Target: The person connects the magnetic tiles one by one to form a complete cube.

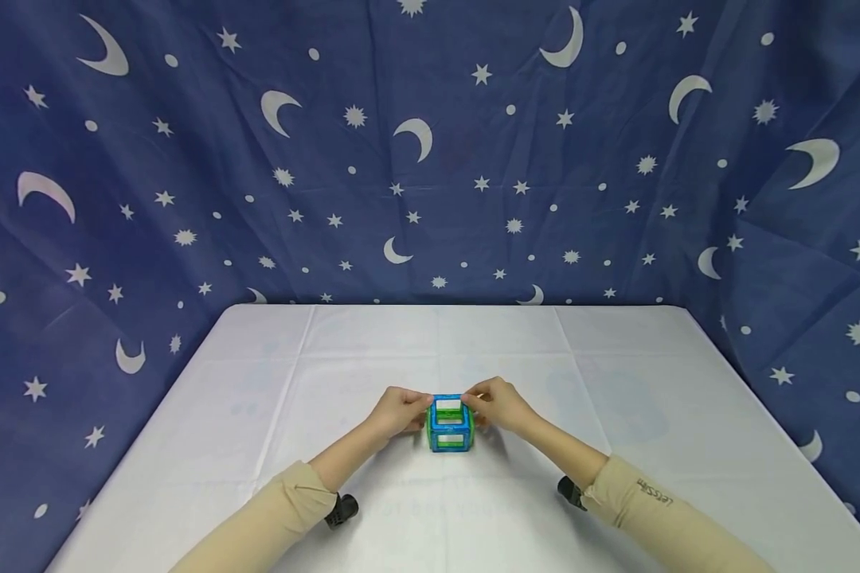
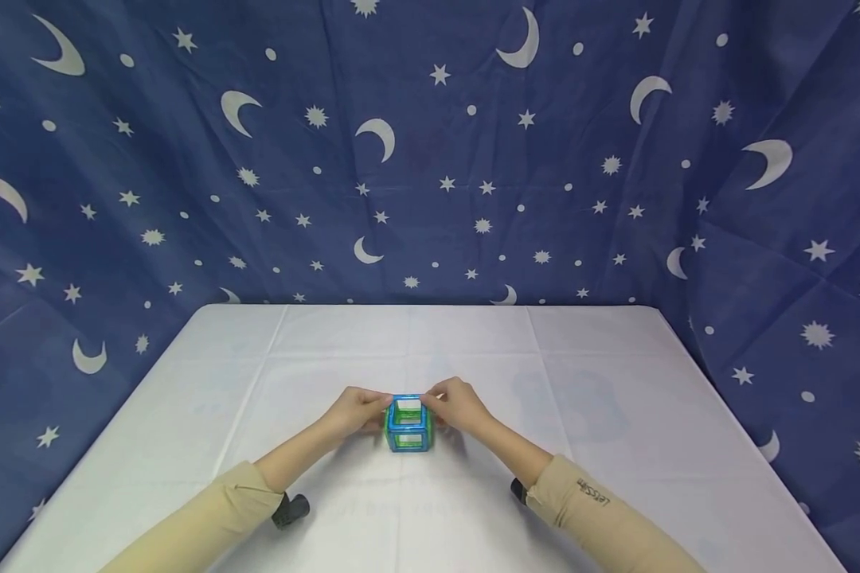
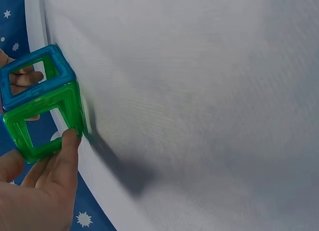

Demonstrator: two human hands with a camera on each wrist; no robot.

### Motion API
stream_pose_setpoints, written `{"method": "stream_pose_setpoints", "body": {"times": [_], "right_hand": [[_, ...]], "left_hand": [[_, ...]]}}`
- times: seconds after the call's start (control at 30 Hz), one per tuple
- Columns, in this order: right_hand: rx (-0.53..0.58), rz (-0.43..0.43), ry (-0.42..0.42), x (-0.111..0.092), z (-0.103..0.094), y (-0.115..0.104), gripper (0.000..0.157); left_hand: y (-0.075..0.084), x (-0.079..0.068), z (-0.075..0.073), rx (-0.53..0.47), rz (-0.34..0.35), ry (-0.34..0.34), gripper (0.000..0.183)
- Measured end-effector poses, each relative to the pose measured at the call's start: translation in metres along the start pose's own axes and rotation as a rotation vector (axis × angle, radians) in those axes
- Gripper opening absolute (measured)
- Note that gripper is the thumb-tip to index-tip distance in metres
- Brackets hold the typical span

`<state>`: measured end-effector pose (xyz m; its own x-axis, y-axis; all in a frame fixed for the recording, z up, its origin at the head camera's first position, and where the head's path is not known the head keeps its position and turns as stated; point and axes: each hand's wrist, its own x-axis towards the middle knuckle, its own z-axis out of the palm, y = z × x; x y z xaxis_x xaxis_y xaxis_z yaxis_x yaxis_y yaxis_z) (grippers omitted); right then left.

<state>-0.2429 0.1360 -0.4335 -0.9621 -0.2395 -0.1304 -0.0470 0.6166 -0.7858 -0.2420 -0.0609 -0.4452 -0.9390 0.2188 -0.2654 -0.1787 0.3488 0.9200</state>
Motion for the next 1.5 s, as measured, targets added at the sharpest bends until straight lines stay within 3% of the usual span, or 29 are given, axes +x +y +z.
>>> {"method": "stream_pose_setpoints", "body": {"times": [0.3, 0.7, 0.8, 0.93, 1.07, 1.17, 1.3, 1.5], "right_hand": [[0.022, -0.052, 0.023, -0.002, 0.002, 0.001, 0.024], [0.065, -0.116, 0.038, -0.004, 0.001, 0.003, 0.024], [0.061, -0.115, 0.003, -0.004, -0.001, 0.006, 0.029], [0.028, -0.146, -0.130, -0.005, -0.010, 0.012, 0.047], [-0.034, -0.223, -0.283, -0.008, -0.018, 0.017, 0.069], [-0.092, -0.271, -0.305, -0.010, -0.016, 0.018, 0.077], [-0.142, -0.282, -0.265, -0.011, -0.011, 0.015, 0.074], [-0.177, -0.311, -0.216, -0.008, -0.015, 0.012, 0.063]], "left_hand": [[0.003, -0.004, 0.003, -0.023, 0.016, 0.012, 0.031], [0.002, -0.008, 0.009, -0.014, 0.080, 0.107, 0.028], [-0.002, -0.008, 0.005, -0.012, 0.080, 0.063, 0.034], [-0.009, -0.007, -0.007, 0.062, 0.084, -0.076, 0.051], [-0.013, -0.007, -0.018, 0.189, 0.165, -0.207, 0.075], [-0.014, -0.006, -0.019, 0.251, 0.258, -0.258, 0.084], [-0.015, -0.006, -0.014, 0.288, 0.327, -0.221, 0.078], [-0.013, -0.010, -0.009, 0.374, 0.340, -0.094, 0.067]]}}
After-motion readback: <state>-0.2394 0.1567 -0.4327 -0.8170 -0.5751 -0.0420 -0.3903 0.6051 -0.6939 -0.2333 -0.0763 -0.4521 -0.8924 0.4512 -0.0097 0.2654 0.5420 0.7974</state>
